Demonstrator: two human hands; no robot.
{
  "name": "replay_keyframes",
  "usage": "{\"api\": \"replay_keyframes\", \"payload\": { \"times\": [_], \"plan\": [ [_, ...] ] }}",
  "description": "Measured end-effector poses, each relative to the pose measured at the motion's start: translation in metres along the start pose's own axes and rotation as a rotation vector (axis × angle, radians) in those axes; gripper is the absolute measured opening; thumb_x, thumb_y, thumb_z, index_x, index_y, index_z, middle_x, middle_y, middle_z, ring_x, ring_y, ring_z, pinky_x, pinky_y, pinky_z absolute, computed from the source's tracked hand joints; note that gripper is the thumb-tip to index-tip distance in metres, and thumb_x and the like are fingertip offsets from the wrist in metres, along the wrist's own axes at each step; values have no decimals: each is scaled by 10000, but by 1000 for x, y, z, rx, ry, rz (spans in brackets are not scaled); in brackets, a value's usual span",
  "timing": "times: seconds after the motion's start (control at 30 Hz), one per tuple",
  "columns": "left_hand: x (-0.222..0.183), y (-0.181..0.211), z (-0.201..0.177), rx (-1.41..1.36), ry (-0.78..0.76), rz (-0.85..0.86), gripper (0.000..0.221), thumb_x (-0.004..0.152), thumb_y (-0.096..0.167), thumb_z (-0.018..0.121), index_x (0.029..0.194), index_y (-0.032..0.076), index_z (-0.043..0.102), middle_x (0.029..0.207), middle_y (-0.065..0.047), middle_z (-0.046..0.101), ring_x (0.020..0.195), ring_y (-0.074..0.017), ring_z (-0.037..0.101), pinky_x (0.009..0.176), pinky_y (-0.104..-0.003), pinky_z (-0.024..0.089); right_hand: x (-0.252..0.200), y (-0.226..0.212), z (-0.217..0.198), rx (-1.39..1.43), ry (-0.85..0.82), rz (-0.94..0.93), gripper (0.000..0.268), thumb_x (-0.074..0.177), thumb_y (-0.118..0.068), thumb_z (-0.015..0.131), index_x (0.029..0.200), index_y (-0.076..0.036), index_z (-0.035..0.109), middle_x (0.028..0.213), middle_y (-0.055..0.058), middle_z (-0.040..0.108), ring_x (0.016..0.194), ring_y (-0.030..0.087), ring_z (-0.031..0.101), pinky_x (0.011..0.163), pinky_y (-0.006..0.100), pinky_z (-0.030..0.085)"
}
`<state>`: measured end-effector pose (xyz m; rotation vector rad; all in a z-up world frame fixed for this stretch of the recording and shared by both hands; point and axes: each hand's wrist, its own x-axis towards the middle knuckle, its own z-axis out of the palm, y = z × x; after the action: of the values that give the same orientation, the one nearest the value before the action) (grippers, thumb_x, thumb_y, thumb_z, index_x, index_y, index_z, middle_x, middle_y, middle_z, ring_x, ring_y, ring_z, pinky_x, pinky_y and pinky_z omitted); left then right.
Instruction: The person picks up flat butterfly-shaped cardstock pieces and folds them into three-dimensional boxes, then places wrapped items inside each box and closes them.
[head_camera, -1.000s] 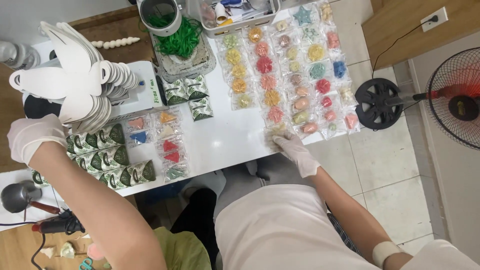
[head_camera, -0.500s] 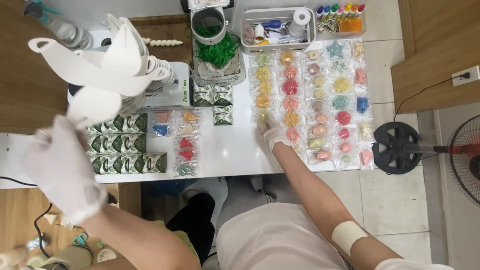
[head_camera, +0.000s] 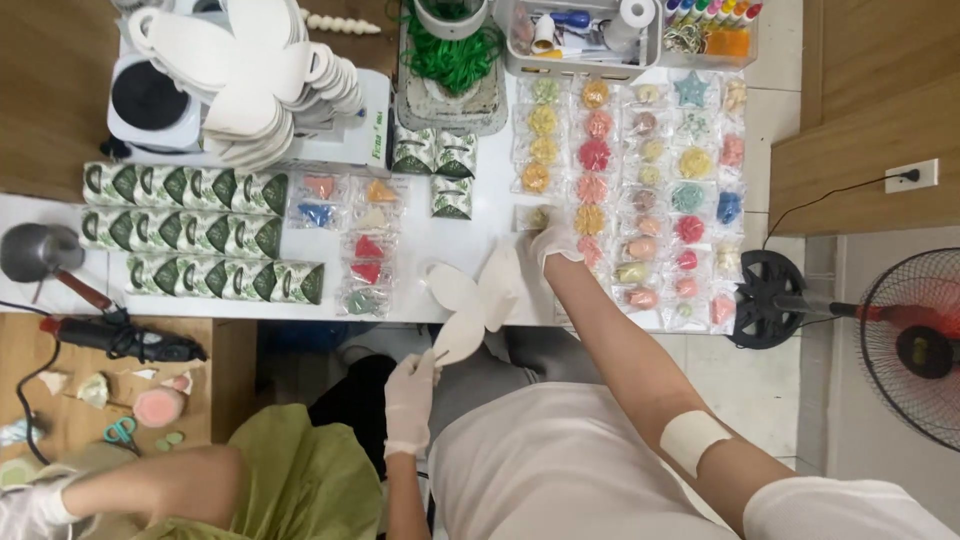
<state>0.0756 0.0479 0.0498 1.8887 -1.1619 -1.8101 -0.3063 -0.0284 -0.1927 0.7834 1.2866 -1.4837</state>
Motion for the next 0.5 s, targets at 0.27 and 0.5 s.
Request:
{"api": "replay_keyframes", "payload": {
  "times": [0.27, 0.5],
  "plan": [
    [29, 30, 18, 359, 62, 217, 361, 976, 339, 595, 897, 2, 698, 861, -172, 694, 834, -333, 654, 771, -428, 480, -188, -24, -21, 0, -139, -290, 225, 860, -126, 738, 1084, -124, 715, 1081, 35, 731, 1000, 184, 693, 872, 337, 582],
    [49, 35, 29, 402, 75, 247, 350, 976, 379, 584, 1049, 69, 728, 985, -167, 723, 959, -359, 671, 841, -430, 490, -282, -16, 3, -1337, -385, -470, 453, 827, -174, 808, 1225, 9, 691, 1080, 104, 719, 974, 188, 657, 859, 298, 543]
  ]
}}
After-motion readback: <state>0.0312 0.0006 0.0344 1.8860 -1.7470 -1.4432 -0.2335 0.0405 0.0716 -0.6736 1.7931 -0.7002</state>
